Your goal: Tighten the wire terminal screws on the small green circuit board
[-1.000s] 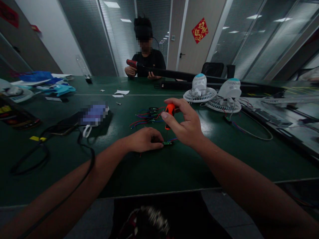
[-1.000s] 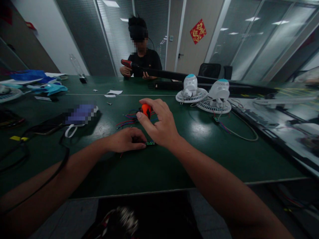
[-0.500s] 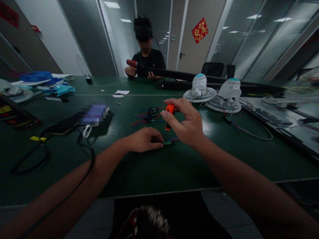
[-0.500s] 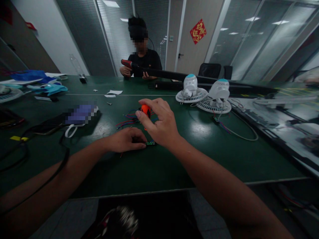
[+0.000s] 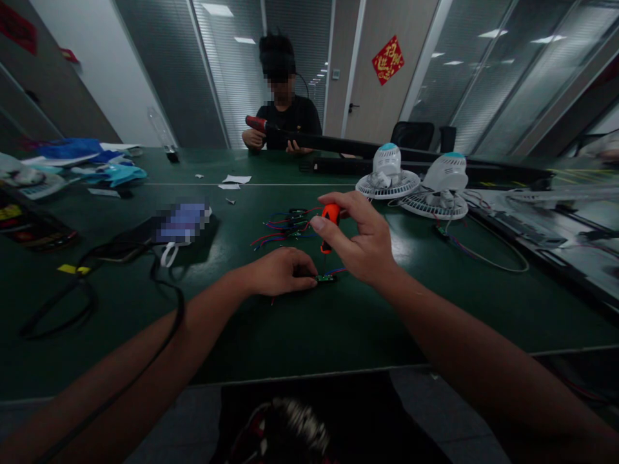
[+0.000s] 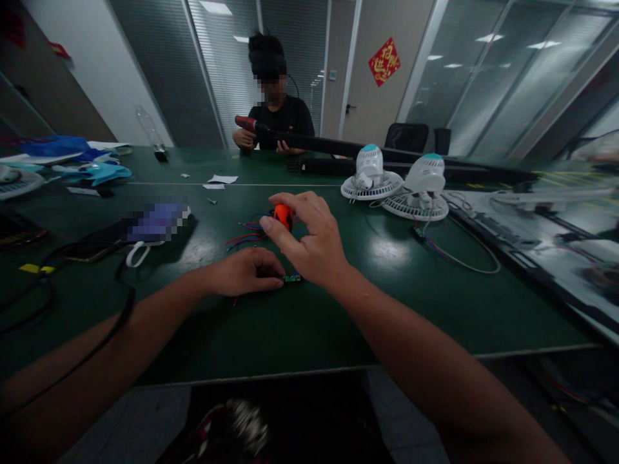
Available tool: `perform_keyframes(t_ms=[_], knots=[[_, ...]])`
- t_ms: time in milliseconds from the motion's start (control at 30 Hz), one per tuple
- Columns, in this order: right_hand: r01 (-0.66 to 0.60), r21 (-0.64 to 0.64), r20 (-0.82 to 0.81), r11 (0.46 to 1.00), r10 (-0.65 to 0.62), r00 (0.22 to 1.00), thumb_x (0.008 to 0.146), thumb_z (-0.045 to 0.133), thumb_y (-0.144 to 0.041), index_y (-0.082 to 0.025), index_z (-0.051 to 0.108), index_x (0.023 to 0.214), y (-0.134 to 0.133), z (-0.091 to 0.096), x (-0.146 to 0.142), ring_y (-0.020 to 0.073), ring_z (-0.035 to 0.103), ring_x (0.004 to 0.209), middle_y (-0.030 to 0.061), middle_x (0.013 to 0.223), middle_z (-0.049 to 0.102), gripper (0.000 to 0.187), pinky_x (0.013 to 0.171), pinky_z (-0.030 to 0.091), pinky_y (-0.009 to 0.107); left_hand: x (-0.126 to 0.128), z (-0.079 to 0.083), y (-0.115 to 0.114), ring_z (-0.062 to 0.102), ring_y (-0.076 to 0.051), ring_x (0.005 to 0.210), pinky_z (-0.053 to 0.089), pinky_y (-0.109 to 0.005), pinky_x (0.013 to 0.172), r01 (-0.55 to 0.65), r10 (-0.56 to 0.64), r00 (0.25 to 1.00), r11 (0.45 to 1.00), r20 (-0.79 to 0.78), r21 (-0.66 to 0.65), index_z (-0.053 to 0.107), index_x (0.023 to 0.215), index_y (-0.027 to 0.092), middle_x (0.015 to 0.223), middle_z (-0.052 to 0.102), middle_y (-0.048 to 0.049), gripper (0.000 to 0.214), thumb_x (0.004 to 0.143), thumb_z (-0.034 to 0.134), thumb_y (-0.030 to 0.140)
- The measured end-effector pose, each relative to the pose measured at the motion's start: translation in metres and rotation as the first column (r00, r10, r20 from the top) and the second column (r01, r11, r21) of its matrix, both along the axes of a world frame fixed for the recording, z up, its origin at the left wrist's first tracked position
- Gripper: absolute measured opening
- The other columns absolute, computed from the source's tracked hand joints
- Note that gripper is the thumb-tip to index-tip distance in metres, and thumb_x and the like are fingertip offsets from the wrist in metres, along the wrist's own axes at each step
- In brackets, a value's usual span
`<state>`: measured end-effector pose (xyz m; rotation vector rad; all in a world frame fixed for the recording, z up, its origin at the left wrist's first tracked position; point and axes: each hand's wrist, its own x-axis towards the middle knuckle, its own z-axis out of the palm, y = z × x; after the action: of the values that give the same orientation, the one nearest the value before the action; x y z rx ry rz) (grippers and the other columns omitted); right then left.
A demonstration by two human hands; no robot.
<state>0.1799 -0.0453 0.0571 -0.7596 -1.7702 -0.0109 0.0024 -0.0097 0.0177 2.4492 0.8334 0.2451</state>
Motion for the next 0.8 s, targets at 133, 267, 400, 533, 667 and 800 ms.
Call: perform_keyframes(t_ms=[133,267,400,533,667,800], knots=[[0.012,0.002,-0.030,1.000,-0.012,0.999,0.079,0.068,-0.031,-0.022,0.066,0.098,0.0005,0.0002,-0.0009,0.0155,0.057,0.082,0.0015,0.084,0.059,0.021,0.075,0.047,0.034,0.0003,0.0018,-0.0009,0.059,-0.012,0.072,0.042,-0.023,0.065,0.004,-0.004,1.000,1.000,-0.003,-0.008,0.067,0.094,0.018,0.084,0.066,-0.0008,0.024,0.081,0.059,0.036],[0.042,0.000,-0.022,0.999,-0.042,0.999,0.081,0.066,-0.030,-0.021,0.066,0.100,0.0018,-0.0011,-0.0001,0.0157,0.057,0.082,0.0026,0.086,0.059,0.021,0.076,0.047,0.035,-0.0006,0.0011,-0.0004,0.059,-0.012,0.073,0.043,-0.023,0.066,0.005,-0.005,1.000,1.000,0.010,0.000,0.067,0.094,0.017,0.084,0.066,-0.0011,0.024,0.081,0.059,0.035],[0.034,0.006,-0.012,0.999,-0.034,0.999,0.083,0.063,-0.027,-0.021,0.065,0.102,0.0020,-0.0015,0.0007,0.0153,0.057,0.082,0.0026,0.086,0.059,0.020,0.077,0.047,0.035,-0.0006,0.0002,0.0004,0.059,-0.012,0.073,0.043,-0.024,0.066,0.004,-0.004,1.000,1.000,0.008,0.005,0.067,0.094,0.018,0.083,0.066,-0.0009,0.023,0.081,0.059,0.035],[0.022,0.001,-0.003,1.000,-0.022,1.000,0.085,0.061,-0.025,-0.021,0.064,0.102,0.0007,-0.0006,0.0007,0.0153,0.056,0.082,0.0023,0.085,0.058,0.019,0.077,0.047,0.035,0.0001,0.0002,0.0007,0.059,-0.012,0.073,0.043,-0.024,0.065,0.005,-0.005,1.000,1.000,0.007,0.011,0.067,0.094,0.017,0.083,0.066,-0.0010,0.024,0.080,0.060,0.036],[0.005,0.003,0.003,1.000,-0.005,1.000,0.085,0.059,-0.022,-0.018,0.064,0.102,0.0001,0.0001,0.0009,0.0153,0.056,0.083,0.0031,0.086,0.059,0.018,0.077,0.047,0.034,0.0000,0.0006,0.0003,0.059,-0.012,0.074,0.043,-0.023,0.066,0.001,-0.001,1.000,1.000,0.002,0.016,0.067,0.094,0.018,0.084,0.067,-0.0006,0.025,0.080,0.059,0.037],[-0.011,-0.012,0.005,1.000,0.011,1.000,0.087,0.056,-0.022,-0.020,0.062,0.105,0.0008,-0.0009,0.0015,0.0152,0.057,0.084,0.0033,0.090,0.060,0.019,0.078,0.046,0.034,0.0000,0.0014,-0.0004,0.059,-0.012,0.075,0.043,-0.023,0.067,-0.001,0.001,1.000,1.000,-0.006,0.025,0.067,0.095,0.018,0.085,0.067,-0.0006,0.025,0.080,0.059,0.036]])
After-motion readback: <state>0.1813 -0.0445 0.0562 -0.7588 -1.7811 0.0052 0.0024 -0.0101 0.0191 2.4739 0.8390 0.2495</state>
